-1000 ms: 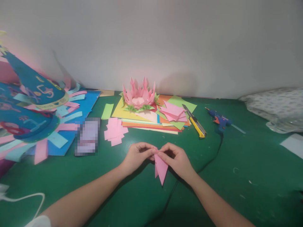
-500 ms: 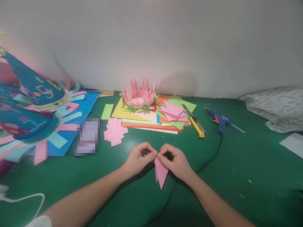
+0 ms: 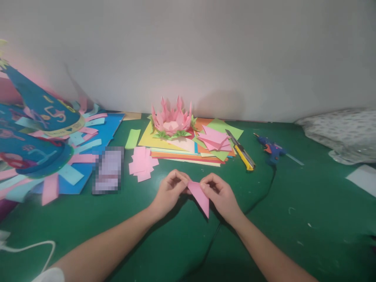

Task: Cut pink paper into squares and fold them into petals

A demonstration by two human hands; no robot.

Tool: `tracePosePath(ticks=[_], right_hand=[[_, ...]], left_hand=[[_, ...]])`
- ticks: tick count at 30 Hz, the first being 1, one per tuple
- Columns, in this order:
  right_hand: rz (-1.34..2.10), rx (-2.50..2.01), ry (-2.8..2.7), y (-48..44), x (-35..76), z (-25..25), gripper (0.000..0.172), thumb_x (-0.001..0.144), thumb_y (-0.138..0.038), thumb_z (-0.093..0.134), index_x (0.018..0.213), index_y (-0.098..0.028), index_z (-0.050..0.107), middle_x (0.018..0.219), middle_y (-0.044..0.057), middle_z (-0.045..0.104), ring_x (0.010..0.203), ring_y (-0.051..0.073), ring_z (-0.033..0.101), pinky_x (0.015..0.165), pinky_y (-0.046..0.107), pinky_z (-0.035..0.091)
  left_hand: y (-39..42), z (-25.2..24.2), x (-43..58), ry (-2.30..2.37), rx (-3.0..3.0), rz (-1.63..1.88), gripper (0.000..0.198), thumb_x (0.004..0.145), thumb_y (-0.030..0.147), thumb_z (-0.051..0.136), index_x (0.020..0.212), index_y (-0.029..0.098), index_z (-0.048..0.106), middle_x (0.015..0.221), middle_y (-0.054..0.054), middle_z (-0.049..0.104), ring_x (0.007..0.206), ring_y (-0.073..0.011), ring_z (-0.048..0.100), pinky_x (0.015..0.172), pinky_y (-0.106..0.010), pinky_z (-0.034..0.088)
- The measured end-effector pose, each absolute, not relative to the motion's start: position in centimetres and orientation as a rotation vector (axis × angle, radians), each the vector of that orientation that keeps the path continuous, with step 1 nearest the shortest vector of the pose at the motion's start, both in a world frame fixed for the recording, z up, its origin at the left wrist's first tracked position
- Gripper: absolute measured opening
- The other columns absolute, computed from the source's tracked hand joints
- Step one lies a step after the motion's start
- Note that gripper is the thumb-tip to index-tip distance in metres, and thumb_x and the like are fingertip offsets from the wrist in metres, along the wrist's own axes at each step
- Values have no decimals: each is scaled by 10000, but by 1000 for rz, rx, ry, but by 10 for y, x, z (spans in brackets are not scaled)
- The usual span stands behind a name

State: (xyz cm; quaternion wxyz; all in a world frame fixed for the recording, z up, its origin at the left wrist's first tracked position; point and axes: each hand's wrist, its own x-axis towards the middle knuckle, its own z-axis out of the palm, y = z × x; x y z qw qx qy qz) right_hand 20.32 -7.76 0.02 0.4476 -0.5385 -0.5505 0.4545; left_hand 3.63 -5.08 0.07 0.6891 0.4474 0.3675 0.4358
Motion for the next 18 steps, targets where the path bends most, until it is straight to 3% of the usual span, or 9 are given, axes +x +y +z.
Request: tracePosePath(ticks=[9,13,18], right_hand=[[995,-1328,-1557,-81,201,-1,84,792,-229,556,718,-192,566,663,-9,556,620,131,515,578,239,415],[1025,-1325,-1478,-81,201,0,129,799,-295,579,734,-184,583,665,-7,570,612,124,526,571,233,432],[1065,-1393,-1234,-76,208,-1,257,769,-423,617,728,-179,548,662,13,598,577,128,544,535,241,464]], left_hand=[[-54,-9,33,1001,1468,749,147,779,280,599,733,140,608,664,-6,596,593,-97,564,558,-196,450],[-54,-5,36,998,1285,747,218,769,344,627,725,133,594,638,7,596,518,-75,560,519,-190,456],[-47,-2,34,1033,960,881,346,653,428,733,736,117,604,656,6,619,557,-89,611,591,-216,526]])
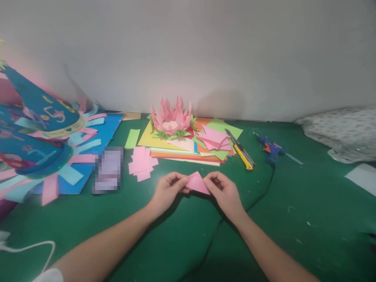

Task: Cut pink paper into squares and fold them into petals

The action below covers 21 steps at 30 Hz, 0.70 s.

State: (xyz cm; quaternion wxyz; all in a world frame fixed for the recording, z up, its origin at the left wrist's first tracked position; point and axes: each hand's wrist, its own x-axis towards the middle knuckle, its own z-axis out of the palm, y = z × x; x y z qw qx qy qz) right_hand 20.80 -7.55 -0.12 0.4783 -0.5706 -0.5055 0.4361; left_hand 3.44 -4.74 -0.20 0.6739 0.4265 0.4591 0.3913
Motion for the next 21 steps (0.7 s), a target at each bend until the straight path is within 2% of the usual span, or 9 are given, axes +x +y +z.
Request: tracePosePath(ticks=[4,8,11,15,18,21], right_hand=[[1134,-1316,-1132,-74,209,-4,269,809,-451,584,820,-188,528,720,34,622,628,137,580,608,267,503],[1121,-1201,-1235,-76,204,-10,326,776,-443,629,967,-229,474,893,41,596,817,163,606,693,274,522],[1080,-1181,-1324,-78,201,-11,334,759,-377,659,1002,-247,471,956,34,577,914,171,597,770,282,522],[1033,-1241,-1413,-80,202,-9,148,834,-306,564,955,-223,582,949,47,617,879,170,609,783,289,523],[1032,-1274,-1481,-81,203,-9,168,851,-306,545,951,-216,646,947,60,654,847,180,623,768,308,533],[1067,-1280,-1455,-82,204,-11,236,858,-348,542,1033,-230,649,1026,71,658,860,190,632,740,316,548]], left_hand=[[-43,-1,33,1050,862,947,393,625,438,755,760,123,562,631,24,616,558,-86,629,614,-214,544],[-43,-2,33,1006,892,926,421,663,448,727,868,139,528,681,-10,668,590,-112,649,635,-244,543],[-46,-4,34,990,966,891,435,696,448,698,960,153,515,698,-12,679,600,-116,642,634,-240,520],[-49,-6,32,981,1147,833,384,750,409,655,1024,157,562,784,-28,683,693,-126,627,662,-228,484],[-49,-6,31,1020,1291,855,267,775,386,627,899,150,631,852,-46,671,784,-140,605,720,-229,462],[-47,-6,31,1056,1231,884,280,765,400,632,909,160,616,737,-10,627,664,-111,561,613,-201,428]])
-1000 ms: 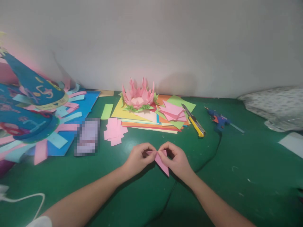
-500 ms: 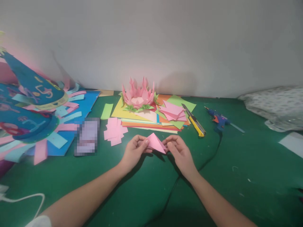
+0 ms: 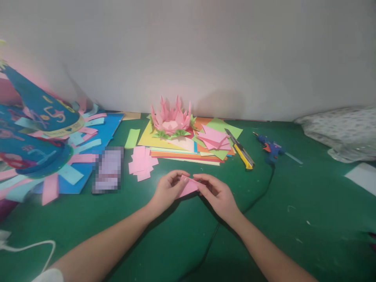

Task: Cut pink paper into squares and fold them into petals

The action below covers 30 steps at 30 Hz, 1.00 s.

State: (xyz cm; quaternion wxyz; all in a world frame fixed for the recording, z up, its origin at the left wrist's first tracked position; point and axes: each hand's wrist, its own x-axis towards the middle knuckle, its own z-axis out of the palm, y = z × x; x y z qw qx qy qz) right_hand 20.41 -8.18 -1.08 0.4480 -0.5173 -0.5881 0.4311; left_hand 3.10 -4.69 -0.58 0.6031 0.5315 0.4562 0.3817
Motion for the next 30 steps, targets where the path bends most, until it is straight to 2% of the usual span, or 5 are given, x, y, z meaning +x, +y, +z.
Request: tracePosePath(ticks=[4,7,16,23,30], right_hand=[[1095,-1222,-1438,-82,205,-13,284,822,-363,602,1074,-235,637,1086,77,647,911,198,632,779,323,548],[1072,-1222,-1461,-81,205,-12,259,811,-339,616,1049,-240,644,1078,68,651,958,203,623,827,332,536],[1034,-1309,-1438,-79,204,-6,185,795,-281,606,958,-229,675,990,46,689,906,195,641,812,332,534],[1198,-1274,-1317,-77,205,-6,189,783,-267,588,952,-203,641,870,39,670,727,159,641,695,290,542],[1120,-1259,-1339,-79,204,-7,122,782,-225,547,875,-185,614,803,26,632,651,137,609,635,269,521]], left_hand=[[-44,-5,31,1060,1134,953,285,728,394,668,878,165,589,654,29,564,565,-77,493,525,-174,372],[-44,-5,31,1103,1155,959,235,713,367,676,801,152,640,748,-8,630,651,-102,545,597,-199,422],[-43,-6,28,1136,1221,877,188,751,318,642,853,173,704,894,-42,707,843,-166,617,792,-264,457],[-46,-6,30,1036,1184,813,258,720,305,685,925,157,637,886,-39,672,730,-120,593,663,-217,453],[-50,-11,35,1029,1238,847,182,718,253,672,862,152,623,754,-6,648,627,-97,564,587,-204,442]])
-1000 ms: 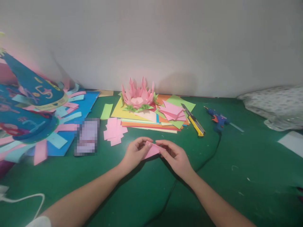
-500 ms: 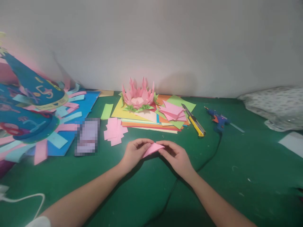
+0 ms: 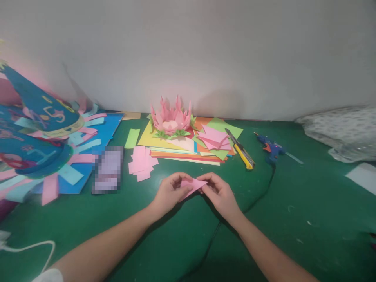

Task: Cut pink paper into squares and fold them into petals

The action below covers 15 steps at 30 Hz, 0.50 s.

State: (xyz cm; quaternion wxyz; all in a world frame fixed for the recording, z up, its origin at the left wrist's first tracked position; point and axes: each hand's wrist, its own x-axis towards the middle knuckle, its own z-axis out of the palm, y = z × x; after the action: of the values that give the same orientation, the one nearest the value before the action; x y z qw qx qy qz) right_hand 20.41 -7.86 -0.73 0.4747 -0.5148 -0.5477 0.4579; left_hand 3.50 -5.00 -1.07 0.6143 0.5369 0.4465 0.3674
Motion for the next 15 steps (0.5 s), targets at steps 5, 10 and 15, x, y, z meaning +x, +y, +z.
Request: tracePosePath(ticks=[5,10,15], right_hand=[[1048,-1285,-1391,-78,203,-8,118,792,-214,538,872,-190,622,808,29,637,693,153,621,641,271,519],[854,-1338,-1440,-79,202,-10,84,779,-187,553,850,-197,596,818,28,626,747,163,616,661,266,522],[680,-1360,-1542,-81,201,-12,104,780,-138,539,841,-206,588,822,24,626,771,169,608,688,280,510]], left_hand=[[-51,-4,36,1118,1307,770,135,745,228,624,829,146,690,812,-40,695,689,-130,611,625,-223,476],[-51,0,35,1124,1357,750,172,763,236,614,891,166,705,926,-52,712,823,-168,643,742,-259,500],[-51,-1,33,1104,1443,802,172,788,241,592,878,184,727,932,-42,722,896,-175,643,848,-270,481]])
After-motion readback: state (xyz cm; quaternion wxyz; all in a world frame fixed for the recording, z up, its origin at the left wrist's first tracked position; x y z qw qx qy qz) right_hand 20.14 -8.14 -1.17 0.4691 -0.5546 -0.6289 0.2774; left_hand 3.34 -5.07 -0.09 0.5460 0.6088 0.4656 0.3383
